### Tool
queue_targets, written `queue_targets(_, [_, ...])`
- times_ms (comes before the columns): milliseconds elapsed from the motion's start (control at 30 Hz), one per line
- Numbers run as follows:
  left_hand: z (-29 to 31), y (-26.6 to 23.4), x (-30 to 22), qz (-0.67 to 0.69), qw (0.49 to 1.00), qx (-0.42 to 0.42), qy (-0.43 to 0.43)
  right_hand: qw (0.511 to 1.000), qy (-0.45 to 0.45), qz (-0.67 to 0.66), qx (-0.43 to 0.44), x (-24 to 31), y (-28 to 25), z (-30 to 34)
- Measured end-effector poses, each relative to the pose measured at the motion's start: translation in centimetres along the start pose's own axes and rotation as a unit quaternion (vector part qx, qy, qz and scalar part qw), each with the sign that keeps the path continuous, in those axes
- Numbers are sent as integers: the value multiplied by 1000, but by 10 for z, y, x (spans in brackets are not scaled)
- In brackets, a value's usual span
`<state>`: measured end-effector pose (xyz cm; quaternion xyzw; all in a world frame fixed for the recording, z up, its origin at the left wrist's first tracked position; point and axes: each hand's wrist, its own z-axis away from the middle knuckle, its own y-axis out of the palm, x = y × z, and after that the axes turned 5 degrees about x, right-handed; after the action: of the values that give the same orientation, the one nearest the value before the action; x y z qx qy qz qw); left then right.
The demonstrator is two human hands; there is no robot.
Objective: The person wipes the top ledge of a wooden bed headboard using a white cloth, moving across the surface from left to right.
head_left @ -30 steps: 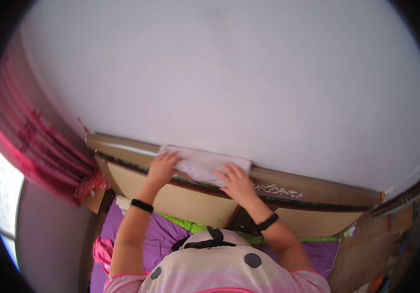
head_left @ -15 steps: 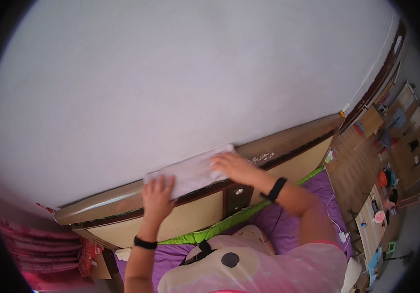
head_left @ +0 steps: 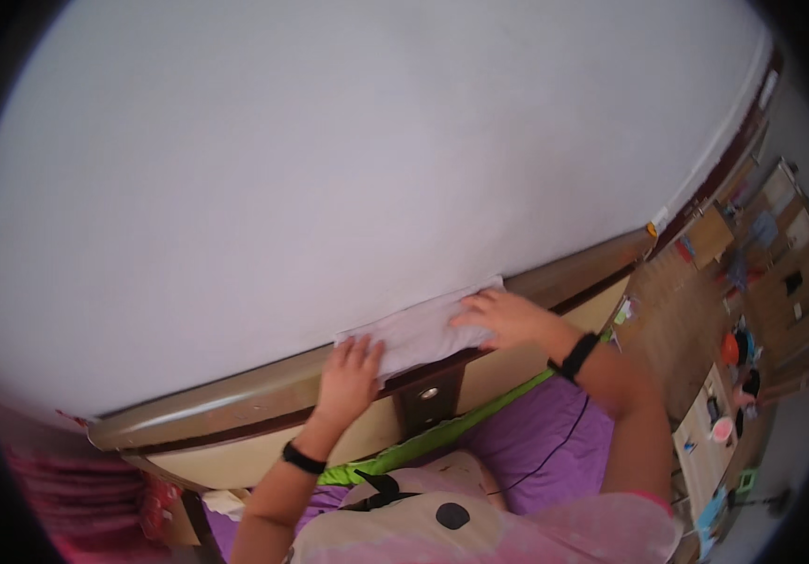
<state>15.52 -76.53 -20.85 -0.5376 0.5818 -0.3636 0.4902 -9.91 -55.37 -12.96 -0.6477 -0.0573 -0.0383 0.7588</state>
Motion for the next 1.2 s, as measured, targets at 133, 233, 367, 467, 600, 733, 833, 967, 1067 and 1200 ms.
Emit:
queue_targets(133, [-4,-8,-3,56,996,14,-61,996,-28,19,-88,-13,35,9])
queue_targets(233, [-8,-3,-16,13,994,-43,-100,982,-18,123,-144,-16,44,6])
queue_targets(367, [-12,-1,-27,5,986,-82,-145,942,-74,214,-249,-38,71,-2])
queue_targets(467, [-15,4,-29,5,980,-98,-176,935,-106,209,-264,-49,83,-2])
queue_targets(600, [-14,8,-35,20,973,-96,-209,948,-122,149,-252,-50,83,-2])
queue_targets(733, [-14,6,-39,50,972,-88,-214,946,-95,181,-252,-58,97,0])
queue_targets(833, [-10,10,-37,76,971,-114,-196,944,-92,201,-244,-56,99,1])
queue_targets(967, [-10,19,-27,89,973,-135,-164,951,-74,194,-228,-56,101,1])
queue_targets(1067, [-8,19,-29,66,972,-145,-175,956,-64,176,-227,-48,92,-1])
queue_targets(1200, [-13,21,-27,76,970,-135,-186,973,-34,142,-179,-33,72,-3])
